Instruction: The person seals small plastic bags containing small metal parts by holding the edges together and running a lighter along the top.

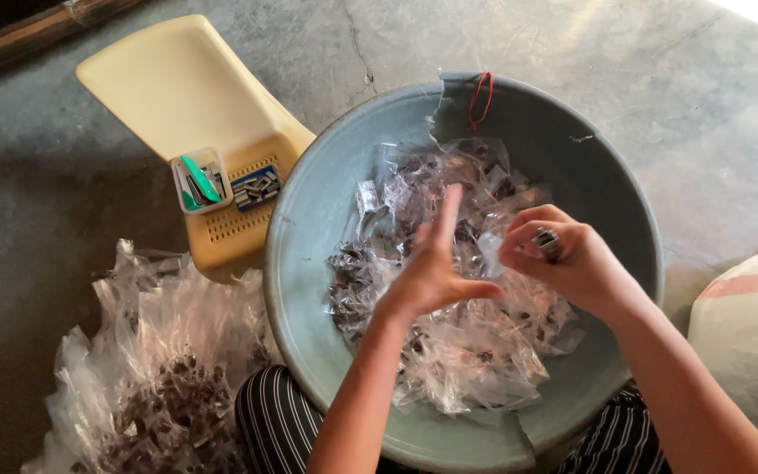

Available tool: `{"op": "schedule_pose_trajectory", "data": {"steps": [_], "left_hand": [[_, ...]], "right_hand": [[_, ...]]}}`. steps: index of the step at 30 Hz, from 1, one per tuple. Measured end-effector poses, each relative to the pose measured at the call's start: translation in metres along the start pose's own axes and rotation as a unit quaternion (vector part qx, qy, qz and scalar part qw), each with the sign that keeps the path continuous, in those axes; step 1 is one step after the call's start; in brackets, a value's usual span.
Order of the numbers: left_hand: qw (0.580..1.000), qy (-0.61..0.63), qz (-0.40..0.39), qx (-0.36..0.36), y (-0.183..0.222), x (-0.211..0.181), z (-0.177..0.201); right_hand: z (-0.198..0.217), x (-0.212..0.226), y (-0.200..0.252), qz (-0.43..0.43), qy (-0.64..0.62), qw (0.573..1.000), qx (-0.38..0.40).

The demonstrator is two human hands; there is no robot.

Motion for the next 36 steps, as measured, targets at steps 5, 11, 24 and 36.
{"op": "schedule_pose_trajectory", "data": {"steps": [5, 11, 24, 36], "left_hand": [[0.981, 0.125, -0.103, 0.106, -0.017, -0.016, -0.030], [0.930, 0.321, -0.142, 0.111, -0.017, 0.032, -0.068], [0.986, 0.121, -0.077, -0.080, 0.005, 0.039, -0.069], [0.984, 0.165, 0.044, 0.049, 0.097, 0.042, -0.019]], "right_hand": [[0.001, 0.023, 0.002, 0.046, -0.013, 0.998, -0.027], [0.015, 0.003, -0.003, -0.040, -0.196, 0.975, -0.098], [-0.037, -0.002, -0.027, -0.068, -0.534, 0.825, -0.170], [-0.031, -0.074, -0.066, 0.005, -0.327, 0.901, -0.285]]}}
Point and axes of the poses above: each hand's wrist, its own y-axis away from the middle knuckle, its own z-axis out of the back of the hand, x = y × z, the point moved 1 cm from there along -y, towards the middle knuckle, and after that the axes turned 11 degrees about x, right-handed, at the moved point
